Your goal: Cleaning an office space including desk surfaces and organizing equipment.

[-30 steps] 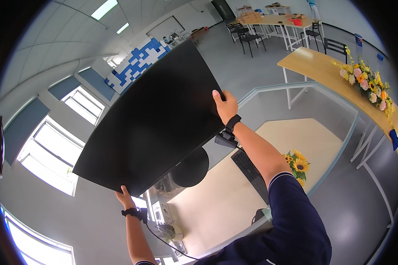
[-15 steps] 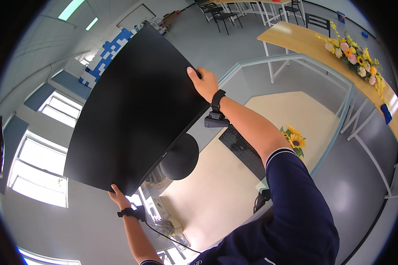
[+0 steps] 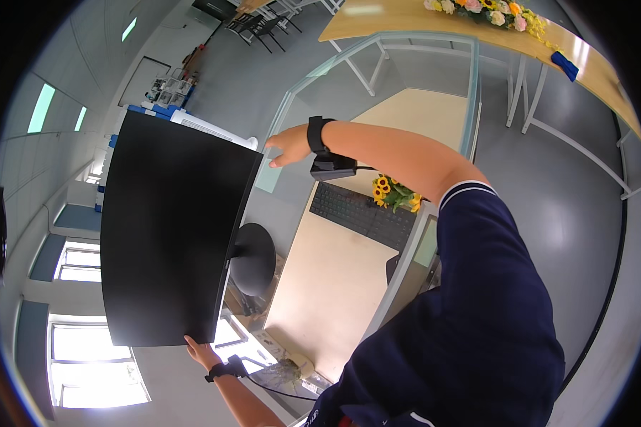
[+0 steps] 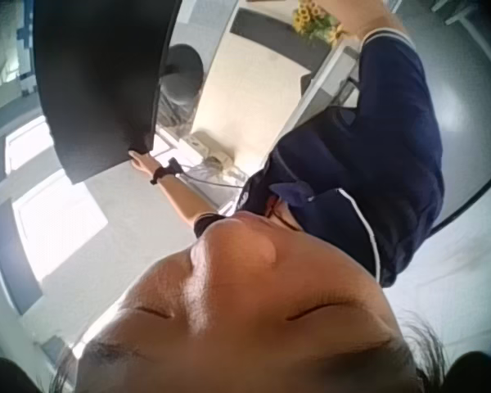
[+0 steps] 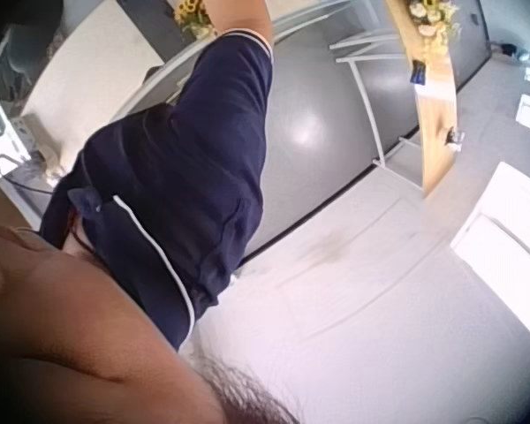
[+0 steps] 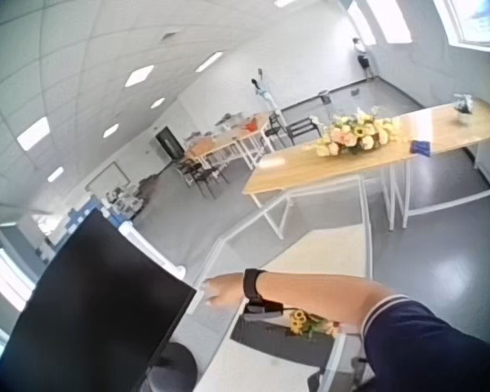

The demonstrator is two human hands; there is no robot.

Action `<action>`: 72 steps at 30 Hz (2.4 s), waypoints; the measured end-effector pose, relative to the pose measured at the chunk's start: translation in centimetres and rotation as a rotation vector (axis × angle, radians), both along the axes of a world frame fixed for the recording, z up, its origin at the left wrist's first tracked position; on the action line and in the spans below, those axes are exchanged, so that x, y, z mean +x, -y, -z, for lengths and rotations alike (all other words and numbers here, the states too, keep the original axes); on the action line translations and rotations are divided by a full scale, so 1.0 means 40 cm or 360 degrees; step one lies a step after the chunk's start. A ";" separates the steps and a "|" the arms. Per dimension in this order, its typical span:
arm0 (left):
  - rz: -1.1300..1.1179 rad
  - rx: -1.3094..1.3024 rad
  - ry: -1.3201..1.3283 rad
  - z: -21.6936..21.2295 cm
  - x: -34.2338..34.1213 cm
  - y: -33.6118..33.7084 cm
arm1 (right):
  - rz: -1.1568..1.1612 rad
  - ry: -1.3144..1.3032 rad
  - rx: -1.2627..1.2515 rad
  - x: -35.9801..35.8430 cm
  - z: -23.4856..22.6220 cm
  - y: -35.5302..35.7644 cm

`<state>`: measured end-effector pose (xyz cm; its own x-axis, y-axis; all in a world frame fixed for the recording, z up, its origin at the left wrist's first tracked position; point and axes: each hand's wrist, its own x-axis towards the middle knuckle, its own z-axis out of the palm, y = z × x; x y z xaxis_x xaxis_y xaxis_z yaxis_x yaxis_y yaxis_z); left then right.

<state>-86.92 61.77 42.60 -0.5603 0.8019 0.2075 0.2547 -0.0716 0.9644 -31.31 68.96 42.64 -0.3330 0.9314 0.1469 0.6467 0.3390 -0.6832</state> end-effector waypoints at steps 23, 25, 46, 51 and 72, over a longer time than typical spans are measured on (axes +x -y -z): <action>0.0226 0.0016 0.0100 0.023 0.145 0.336 | -0.0008 -0.0233 -0.1196 0.123 0.335 0.859; 0.0180 0.0012 0.0124 0.014 0.149 0.388 | 0.0068 -0.0060 -0.1186 0.098 0.386 0.888; 0.0069 -0.0058 0.0496 0.139 0.194 0.812 | -0.0605 -0.1084 -0.0769 -0.040 -0.001 0.649; 0.0571 -0.0319 0.0574 0.176 0.202 0.925 | -0.1350 -0.0372 -0.1584 -0.130 0.066 0.669; -0.0601 -0.0267 -0.0580 0.772 -0.062 0.673 | 0.0506 0.0321 -0.1487 0.200 0.562 0.953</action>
<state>-89.39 34.84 11.71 -0.7311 0.5980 0.3283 0.5525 0.2366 0.7992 -23.31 30.83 20.15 0.0129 0.6945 -0.7194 0.7469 -0.4851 -0.4549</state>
